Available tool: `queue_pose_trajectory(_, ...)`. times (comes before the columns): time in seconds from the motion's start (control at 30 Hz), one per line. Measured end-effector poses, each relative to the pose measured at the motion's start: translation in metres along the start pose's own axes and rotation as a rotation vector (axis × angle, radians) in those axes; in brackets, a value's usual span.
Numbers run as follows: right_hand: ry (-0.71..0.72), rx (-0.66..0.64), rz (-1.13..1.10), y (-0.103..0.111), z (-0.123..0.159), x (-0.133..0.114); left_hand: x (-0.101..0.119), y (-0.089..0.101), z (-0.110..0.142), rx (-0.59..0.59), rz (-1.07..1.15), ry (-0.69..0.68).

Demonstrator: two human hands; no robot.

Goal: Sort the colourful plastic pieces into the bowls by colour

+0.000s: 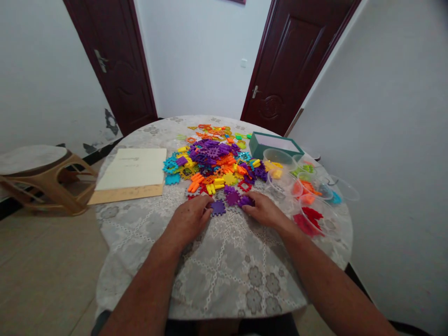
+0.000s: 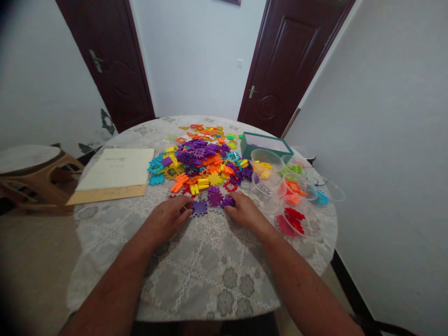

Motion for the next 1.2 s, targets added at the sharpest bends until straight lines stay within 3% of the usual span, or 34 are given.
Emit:
queue_pose_trajectory(0.23, -0.114, 0.118, -0.184, 0.003, -0.002, 0.0, 0.002, -0.001, 0.002, -0.009, -0.003, -0.012)
queue_pose_trajectory(0.4, 0.041, 0.219, -0.187, 0.0, -0.005, -0.012, 0.002, -0.001, 0.003, 0.003, 0.055, -0.015)
queue_pose_trajectory(0.63, 0.166, 0.196, -0.149, -0.006, -0.011, -0.033, 0.003, -0.001, 0.004, -0.016, 0.05, 0.002)
queue_pose_trajectory(0.93, 0.219, 0.112, -0.011, -0.034, -0.05, -0.04, 0.0, -0.004, 0.005, -0.014, 0.045, -0.014)
queue_pose_trajectory(1.1, 0.233, 0.262, -0.05, -0.027, -0.044, -0.054, -0.001, 0.001, 0.004, 0.056, 0.166, 0.064)
queue_pose_trajectory(1.2, 0.258, 0.301, -0.222, -0.018, -0.037, -0.067, -0.001, 0.006, 0.003, 0.082, 0.4, 0.156)
Point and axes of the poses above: each hand's wrist, its own z-axis away from the middle knuckle, its own y-axis out of the back of the hand, x = y × z, the point moved 3 cm from there along -z, towards the middle knuckle, and after that the axes turned 9 degrees about y, right-handed, at the moved point
